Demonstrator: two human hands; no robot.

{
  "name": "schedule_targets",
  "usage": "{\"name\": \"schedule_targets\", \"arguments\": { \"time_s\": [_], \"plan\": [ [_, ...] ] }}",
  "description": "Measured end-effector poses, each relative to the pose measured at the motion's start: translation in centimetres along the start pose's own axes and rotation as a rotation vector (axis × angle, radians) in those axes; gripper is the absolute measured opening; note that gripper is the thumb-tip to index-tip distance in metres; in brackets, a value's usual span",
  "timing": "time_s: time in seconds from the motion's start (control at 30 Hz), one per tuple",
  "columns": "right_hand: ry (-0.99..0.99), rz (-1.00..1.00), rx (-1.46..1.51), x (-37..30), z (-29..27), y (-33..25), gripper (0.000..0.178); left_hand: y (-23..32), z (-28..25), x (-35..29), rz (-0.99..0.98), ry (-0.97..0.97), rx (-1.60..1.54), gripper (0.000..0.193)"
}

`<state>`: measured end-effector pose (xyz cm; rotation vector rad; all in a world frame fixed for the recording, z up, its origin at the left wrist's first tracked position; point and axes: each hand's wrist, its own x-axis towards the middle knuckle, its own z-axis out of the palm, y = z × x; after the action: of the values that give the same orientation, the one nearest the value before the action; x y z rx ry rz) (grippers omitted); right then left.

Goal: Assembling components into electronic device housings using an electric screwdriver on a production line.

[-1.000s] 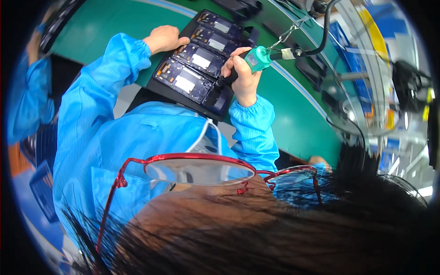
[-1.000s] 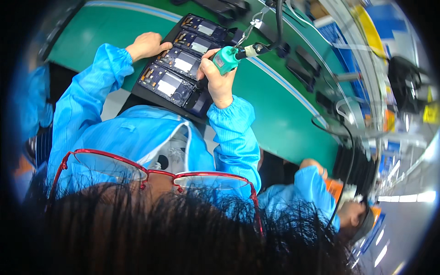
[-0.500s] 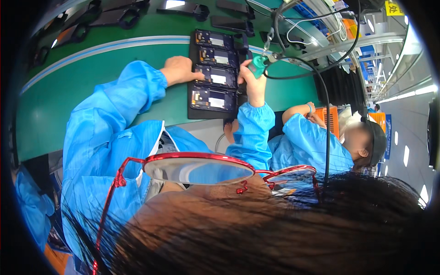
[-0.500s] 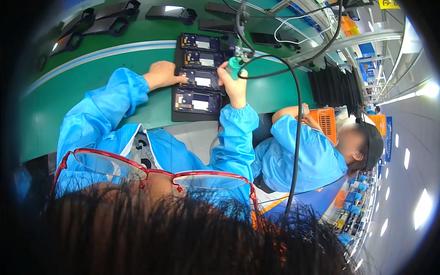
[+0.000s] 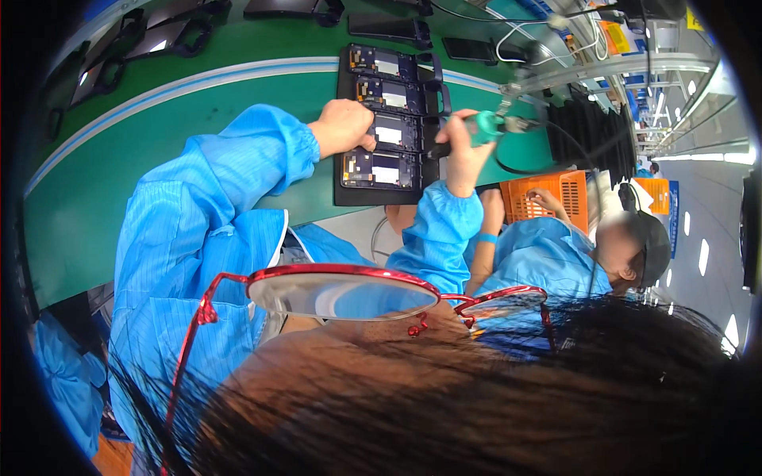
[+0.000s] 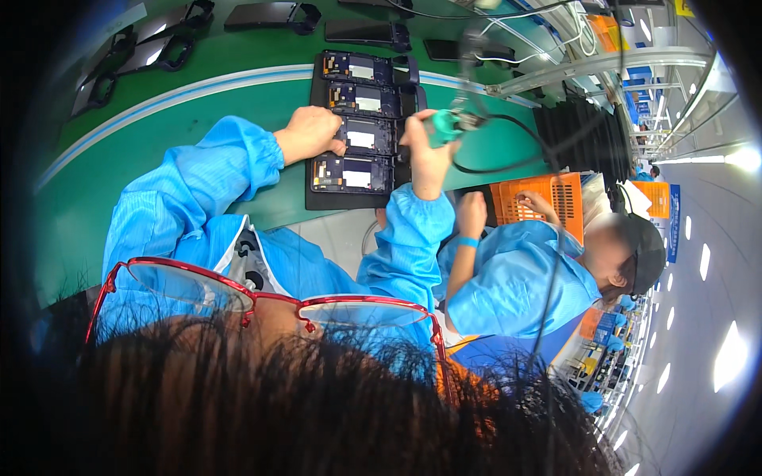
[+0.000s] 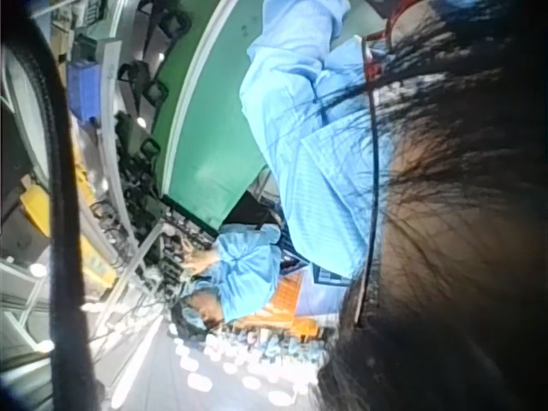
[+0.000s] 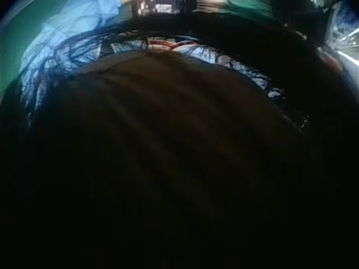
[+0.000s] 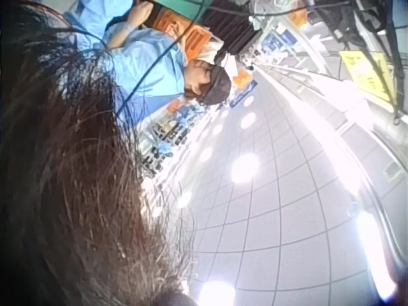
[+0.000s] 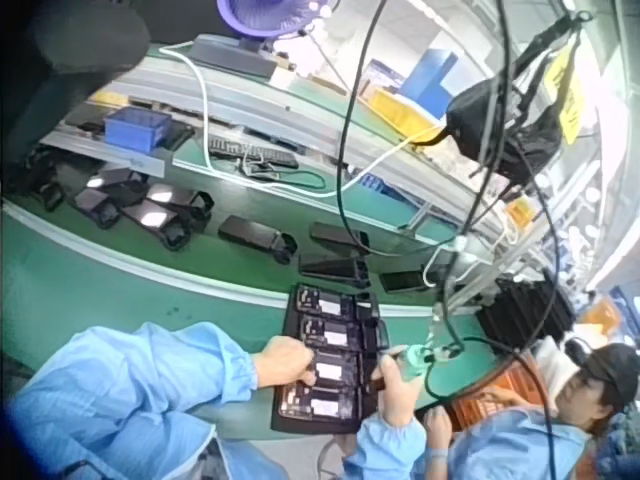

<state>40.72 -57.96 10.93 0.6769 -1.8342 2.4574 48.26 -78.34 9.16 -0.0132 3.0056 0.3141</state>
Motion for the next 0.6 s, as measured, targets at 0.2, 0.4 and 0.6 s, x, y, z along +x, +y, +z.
{"name": "schedule_targets", "arguments": {
  "time_s": [0.2, 0.4, 0.6],
  "plan": [
    [0.137, -0.059, 0.403, -0.8, 1.6, -2.9, 0.018, -4.2, 1.9, -1.4, -0.111, 0.128, -0.368, 0.038],
    [-0.027, 0.061, 0.654, -1.3, 9.1, 0.0, 0.024, -9.7, -0.4, -6.8, -0.382, -0.237, -1.931, 0.087],
    [-0.251, 0.155, 0.799, 1.1, 16.6, 2.9, 0.03, -10.1, -2.2, -10.1, -0.425, -0.019, -2.097, 0.087]
  ]
}}
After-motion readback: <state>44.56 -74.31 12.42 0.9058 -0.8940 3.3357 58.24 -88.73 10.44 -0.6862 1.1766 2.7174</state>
